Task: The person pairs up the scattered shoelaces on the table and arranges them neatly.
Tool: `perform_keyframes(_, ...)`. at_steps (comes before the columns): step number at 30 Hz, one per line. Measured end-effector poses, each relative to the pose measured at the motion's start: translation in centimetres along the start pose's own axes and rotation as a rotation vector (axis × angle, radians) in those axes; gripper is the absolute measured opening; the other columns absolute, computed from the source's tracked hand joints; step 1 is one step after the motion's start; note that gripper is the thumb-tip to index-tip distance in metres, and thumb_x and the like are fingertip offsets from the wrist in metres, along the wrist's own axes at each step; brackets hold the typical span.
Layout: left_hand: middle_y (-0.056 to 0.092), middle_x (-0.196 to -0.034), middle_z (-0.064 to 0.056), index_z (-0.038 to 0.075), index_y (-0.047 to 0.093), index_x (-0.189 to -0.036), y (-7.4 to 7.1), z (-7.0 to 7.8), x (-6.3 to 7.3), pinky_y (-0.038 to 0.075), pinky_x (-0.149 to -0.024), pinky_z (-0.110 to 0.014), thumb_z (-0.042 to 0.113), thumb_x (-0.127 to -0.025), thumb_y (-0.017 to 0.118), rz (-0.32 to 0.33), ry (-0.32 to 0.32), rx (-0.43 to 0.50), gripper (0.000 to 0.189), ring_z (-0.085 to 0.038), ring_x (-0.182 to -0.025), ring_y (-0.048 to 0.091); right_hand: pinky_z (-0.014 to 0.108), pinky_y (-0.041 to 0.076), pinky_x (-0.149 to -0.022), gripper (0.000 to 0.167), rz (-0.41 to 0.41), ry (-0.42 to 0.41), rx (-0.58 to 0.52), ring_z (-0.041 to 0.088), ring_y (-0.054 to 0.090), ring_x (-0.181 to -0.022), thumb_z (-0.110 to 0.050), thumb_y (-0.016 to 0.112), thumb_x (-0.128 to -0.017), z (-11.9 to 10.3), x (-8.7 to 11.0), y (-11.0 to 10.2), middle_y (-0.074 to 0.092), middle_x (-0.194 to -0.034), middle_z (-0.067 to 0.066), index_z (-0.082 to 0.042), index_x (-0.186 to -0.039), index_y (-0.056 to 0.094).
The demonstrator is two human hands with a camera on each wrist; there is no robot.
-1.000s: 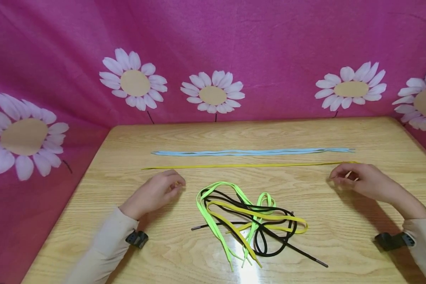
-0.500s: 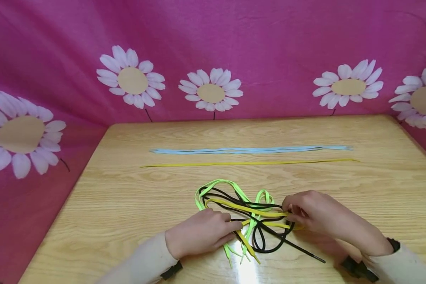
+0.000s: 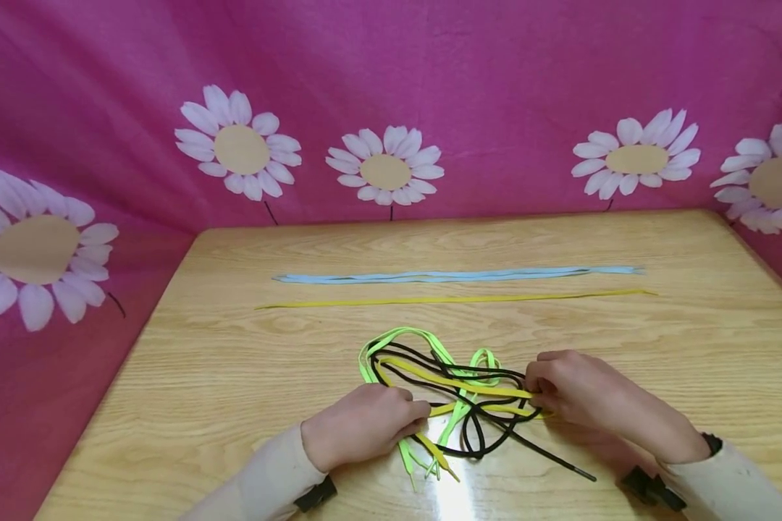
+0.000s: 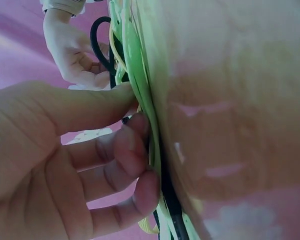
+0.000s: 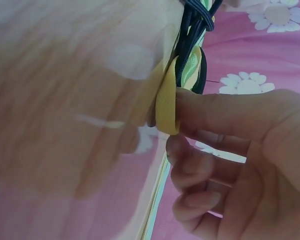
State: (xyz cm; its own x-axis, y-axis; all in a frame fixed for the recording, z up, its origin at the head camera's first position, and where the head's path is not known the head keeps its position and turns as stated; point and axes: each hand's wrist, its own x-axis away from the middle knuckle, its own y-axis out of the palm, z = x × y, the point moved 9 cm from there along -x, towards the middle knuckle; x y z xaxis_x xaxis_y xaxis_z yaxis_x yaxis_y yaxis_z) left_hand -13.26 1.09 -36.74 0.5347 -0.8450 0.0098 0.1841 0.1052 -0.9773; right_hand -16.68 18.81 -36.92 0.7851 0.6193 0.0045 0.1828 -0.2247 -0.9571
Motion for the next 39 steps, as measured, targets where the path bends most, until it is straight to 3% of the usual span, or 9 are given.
perform_keyframes(10,0.044,-0.067,0.008,0.016,0.05,-0.077,0.6,-1.0,-0.3,0.037,-0.056,-0.019,0.017,-0.094,0.064,-0.061,-0.066,0.08,0.022,-0.004,-0.06,0.042,0.024,0.037,-0.057,0.024,-0.054,0.027,-0.091,0.001,0.042,-0.066,-0.009,0.076,-0.081,0.8,0.1,0.4,0.047,-0.075,-0.016,-0.022,-0.078,0.057)
perform_keyframes(19,0.037,-0.055,0.007,0.014,0.05,-0.073,1.0,-2.1,0.0,0.034,-0.051,-0.021,0.022,-0.098,0.057,-0.117,-0.146,0.128,0.027,-0.004,-0.048,0.037,0.024,0.038,-0.057,0.027,-0.098,0.018,-0.074,0.003,0.041,-0.066,-0.005,0.076,-0.081,0.6,-0.1,1.4,0.047,-0.074,-0.016,-0.021,-0.077,0.054)
perform_keyframes(24,0.038,-0.055,0.006,0.013,0.053,-0.07,0.3,-2.7,0.5,0.036,-0.051,-0.023,0.019,-0.098,0.056,-0.083,-0.166,0.069,0.029,-0.005,-0.048,0.038,0.024,0.038,-0.057,0.029,-0.091,0.007,-0.065,0.003,0.041,-0.066,-0.004,0.076,-0.08,0.3,-0.2,1.4,0.047,-0.074,-0.015,-0.021,-0.076,0.053)
perform_keyframes(32,0.044,-0.061,0.006,0.013,0.052,-0.068,-2.0,-2.9,1.1,0.036,-0.051,-0.022,0.007,-0.091,0.064,0.018,-0.151,0.071,0.026,-0.005,-0.054,0.038,0.023,0.036,-0.056,0.031,-0.067,-0.02,-0.057,0.002,0.041,-0.065,-0.005,0.076,-0.08,-0.2,-0.2,0.3,0.046,-0.071,-0.017,-0.023,-0.074,0.051)
perform_keyframes(36,0.053,-0.069,0.004,0.011,0.056,-0.077,-3.0,-3.3,1.3,0.04,-0.054,-0.021,-0.004,-0.087,0.065,0.042,-0.154,0.058,0.02,-0.006,-0.061,0.045,0.023,0.035,-0.057,0.034,-0.034,-0.039,-0.078,0.001,0.04,-0.064,0.002,0.073,-0.08,-0.2,0.0,-0.8,0.046,-0.07,-0.018,-0.024,-0.075,0.051)
perform_keyframes(39,0.062,-0.076,0.001,0.008,0.062,-0.092,-3.5,-3.9,1.5,0.045,-0.058,-0.023,-0.01,-0.083,0.066,0.04,-0.167,0.069,0.02,-0.008,-0.067,0.055,0.022,0.034,-0.057,0.036,0.0,-0.046,-0.095,0.0,0.038,-0.062,0.007,0.07,-0.077,0.2,0.2,-1.9,0.044,-0.068,-0.019,-0.024,-0.077,0.052)
